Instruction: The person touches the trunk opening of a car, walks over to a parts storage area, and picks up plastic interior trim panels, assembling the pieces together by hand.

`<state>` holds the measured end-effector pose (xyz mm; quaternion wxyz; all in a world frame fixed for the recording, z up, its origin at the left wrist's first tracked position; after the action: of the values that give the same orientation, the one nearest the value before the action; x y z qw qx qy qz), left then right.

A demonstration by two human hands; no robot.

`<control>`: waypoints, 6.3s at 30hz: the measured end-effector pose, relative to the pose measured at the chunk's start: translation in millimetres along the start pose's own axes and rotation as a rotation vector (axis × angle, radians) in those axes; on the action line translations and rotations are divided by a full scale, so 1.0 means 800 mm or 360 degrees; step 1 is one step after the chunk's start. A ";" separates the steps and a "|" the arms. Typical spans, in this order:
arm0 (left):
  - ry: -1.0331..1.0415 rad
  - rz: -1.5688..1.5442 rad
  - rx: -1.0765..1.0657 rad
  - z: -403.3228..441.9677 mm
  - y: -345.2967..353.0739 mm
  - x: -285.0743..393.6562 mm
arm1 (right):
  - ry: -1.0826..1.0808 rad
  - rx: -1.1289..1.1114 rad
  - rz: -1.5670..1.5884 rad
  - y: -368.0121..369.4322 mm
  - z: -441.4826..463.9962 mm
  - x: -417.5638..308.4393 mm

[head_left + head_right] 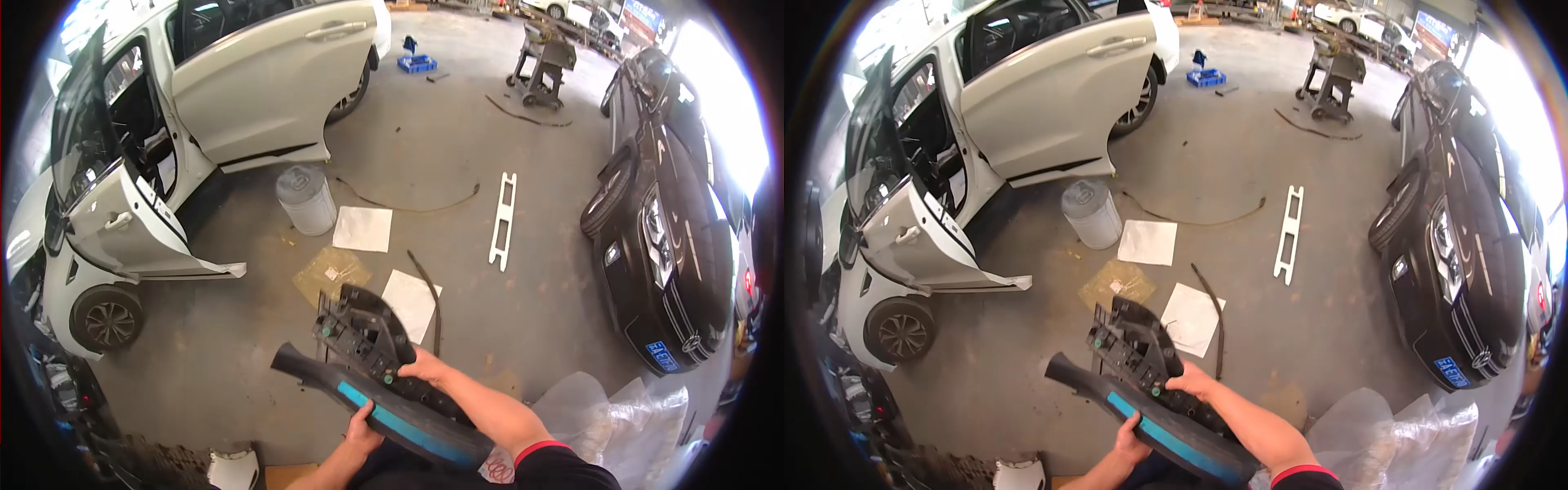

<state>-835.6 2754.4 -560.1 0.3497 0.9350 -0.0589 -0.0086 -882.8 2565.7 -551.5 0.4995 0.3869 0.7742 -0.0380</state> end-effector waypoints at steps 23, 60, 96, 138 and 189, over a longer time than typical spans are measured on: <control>-0.0015 -0.0259 0.0108 0.256 0.360 0.183 | 0.0112 -0.0063 0.0160 -0.217 0.302 -0.304; -0.0656 0.0539 -0.0420 0.592 0.824 0.163 | -0.0707 0.0974 0.0080 -0.614 0.248 -0.674; 0.0172 -0.0246 -0.0628 1.124 1.474 0.646 | -0.0622 0.0078 -0.0830 -0.939 1.045 -1.405; 0.1612 -0.0975 -0.0014 1.185 1.539 0.940 | -0.0474 -0.0755 -0.0512 -0.869 1.406 -1.513; 0.0756 -0.0923 -0.0775 1.256 1.534 0.813 | -0.2262 -0.0284 -0.2111 -0.843 1.136 -1.504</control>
<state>-375.4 1104.4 -499.0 0.5467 0.7792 0.2914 0.0949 -394.0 1015.5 -259.4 0.7546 -0.2795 0.3533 -0.4771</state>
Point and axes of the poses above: each hand's wrist, its own z-axis towards the middle knuckle, its own y-axis out of the palm, x = y × z, the point moved 10 cm from there along z, towards the middle knuckle, and after that the axes turned 8 degrees about -z, right-handed, at the moved point
